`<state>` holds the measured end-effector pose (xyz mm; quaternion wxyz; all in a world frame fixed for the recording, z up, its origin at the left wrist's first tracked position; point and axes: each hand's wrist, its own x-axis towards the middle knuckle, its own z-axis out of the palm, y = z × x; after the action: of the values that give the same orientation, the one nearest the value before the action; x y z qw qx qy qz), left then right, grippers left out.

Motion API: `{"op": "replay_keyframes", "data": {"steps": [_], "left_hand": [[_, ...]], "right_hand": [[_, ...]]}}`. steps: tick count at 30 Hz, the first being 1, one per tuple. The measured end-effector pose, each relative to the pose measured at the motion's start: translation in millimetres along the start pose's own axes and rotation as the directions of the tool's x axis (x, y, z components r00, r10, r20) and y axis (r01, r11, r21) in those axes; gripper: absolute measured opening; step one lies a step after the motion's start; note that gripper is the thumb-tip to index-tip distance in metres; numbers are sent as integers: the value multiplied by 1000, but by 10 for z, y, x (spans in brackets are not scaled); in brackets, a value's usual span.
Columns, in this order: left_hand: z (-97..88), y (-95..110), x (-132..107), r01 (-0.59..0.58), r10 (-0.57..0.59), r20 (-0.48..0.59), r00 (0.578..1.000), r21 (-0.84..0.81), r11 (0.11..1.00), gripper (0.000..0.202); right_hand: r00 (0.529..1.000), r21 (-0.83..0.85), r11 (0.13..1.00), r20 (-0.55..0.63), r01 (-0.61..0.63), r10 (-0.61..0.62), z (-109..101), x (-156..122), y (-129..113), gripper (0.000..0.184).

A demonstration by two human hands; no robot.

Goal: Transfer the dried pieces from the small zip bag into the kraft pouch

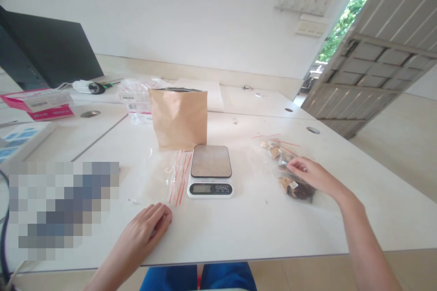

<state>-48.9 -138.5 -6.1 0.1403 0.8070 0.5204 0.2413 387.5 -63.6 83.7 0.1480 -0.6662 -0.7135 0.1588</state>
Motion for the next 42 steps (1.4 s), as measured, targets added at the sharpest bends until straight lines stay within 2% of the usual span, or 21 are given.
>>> {"op": "replay_keyframes", "data": {"steps": [2,4,7,8,11,14,17,21,24,27,31,37,41,42], "left_hand": [[16,-6,7,25,-25,-4,1000,1,1000,29],[19,-10,15,56,-56,-3,998,-2,998,29],[17,-10,13,65,-65,-12,998,-6,998,29],[16,-9,9,58,-58,-18,998,-9,998,29],[14,2,-7,42,-43,-39,998,-12,999,28],[17,10,-19,51,-51,-58,997,-1,999,27],[23,12,-24,51,-50,-64,997,15,999,26],[34,3,-19,31,-29,-69,997,23,999,26],[40,-10,-18,20,-19,-62,998,7,1000,28],[35,-15,-25,29,-29,-41,999,-10,1000,29],[-4,7,-40,60,-61,-18,998,-65,996,28],[-57,67,-95,103,-101,19,995,-135,985,28],[-50,93,-139,112,-110,22,994,-150,982,29],[-51,98,-146,115,-113,24,993,-157,981,29]], "right_hand": [[995,-7,999,-88,49,-49,85,34,-59,33],[982,-49,990,-132,131,-137,155,202,-159,34],[967,-115,963,-44,243,-249,228,674,-361,41],[970,-155,959,-18,238,-244,251,866,-428,43],[994,-272,956,47,106,-97,340,1396,-599,49],[997,-282,957,51,66,-54,425,1592,-696,45],[995,-266,959,32,99,-94,422,1300,-663,35],[982,-201,969,-94,142,-163,318,474,-345,20],[957,-235,971,-288,-35,-35,320,-88,0,19],[941,-205,965,-326,-164,91,401,-432,272,24],[948,-108,979,-287,-173,136,463,-578,431,25],[923,-14,968,-303,-251,236,416,-526,557,38],[958,-75,957,-89,-279,272,363,-524,589,43],[960,-136,952,-93,-274,263,348,-528,585,44]]}}
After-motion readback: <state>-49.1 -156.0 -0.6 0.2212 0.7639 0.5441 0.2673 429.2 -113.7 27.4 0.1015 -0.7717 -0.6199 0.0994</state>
